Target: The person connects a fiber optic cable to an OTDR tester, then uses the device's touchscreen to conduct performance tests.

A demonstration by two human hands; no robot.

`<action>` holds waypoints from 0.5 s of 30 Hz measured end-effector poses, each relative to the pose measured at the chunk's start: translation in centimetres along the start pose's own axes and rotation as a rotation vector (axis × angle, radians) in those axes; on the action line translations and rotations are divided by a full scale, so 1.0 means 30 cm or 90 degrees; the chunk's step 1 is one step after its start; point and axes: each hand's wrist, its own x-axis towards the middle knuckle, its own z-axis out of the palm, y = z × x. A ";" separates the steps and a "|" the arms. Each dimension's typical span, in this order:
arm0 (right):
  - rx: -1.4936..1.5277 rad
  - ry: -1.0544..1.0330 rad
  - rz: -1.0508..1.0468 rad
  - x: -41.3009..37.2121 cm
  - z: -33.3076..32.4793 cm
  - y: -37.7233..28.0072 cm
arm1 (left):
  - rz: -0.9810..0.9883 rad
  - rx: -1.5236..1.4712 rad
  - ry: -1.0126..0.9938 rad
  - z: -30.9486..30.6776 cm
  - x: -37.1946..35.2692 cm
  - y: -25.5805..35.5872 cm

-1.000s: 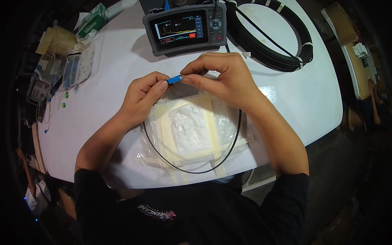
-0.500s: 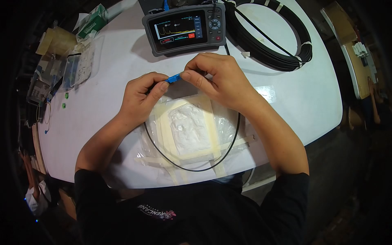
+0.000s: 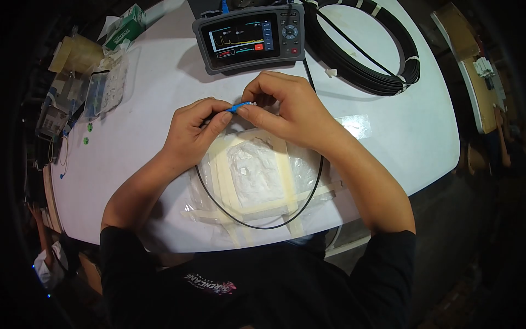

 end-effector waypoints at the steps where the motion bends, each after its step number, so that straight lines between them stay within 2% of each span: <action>1: 0.000 -0.001 -0.001 0.002 -0.006 -0.002 | 0.000 0.009 -0.003 -0.001 0.000 0.001; 8: -0.009 0.001 0.010 -0.003 0.009 0.008 | 0.005 -0.008 0.012 0.009 -0.001 -0.018; 13: -0.019 0.008 0.016 -0.001 -0.002 0.010 | -0.077 -0.097 0.002 0.004 0.000 -0.011; 15: 0.035 0.016 0.056 -0.003 0.001 0.015 | -0.059 -0.103 -0.012 -0.003 -0.003 -0.013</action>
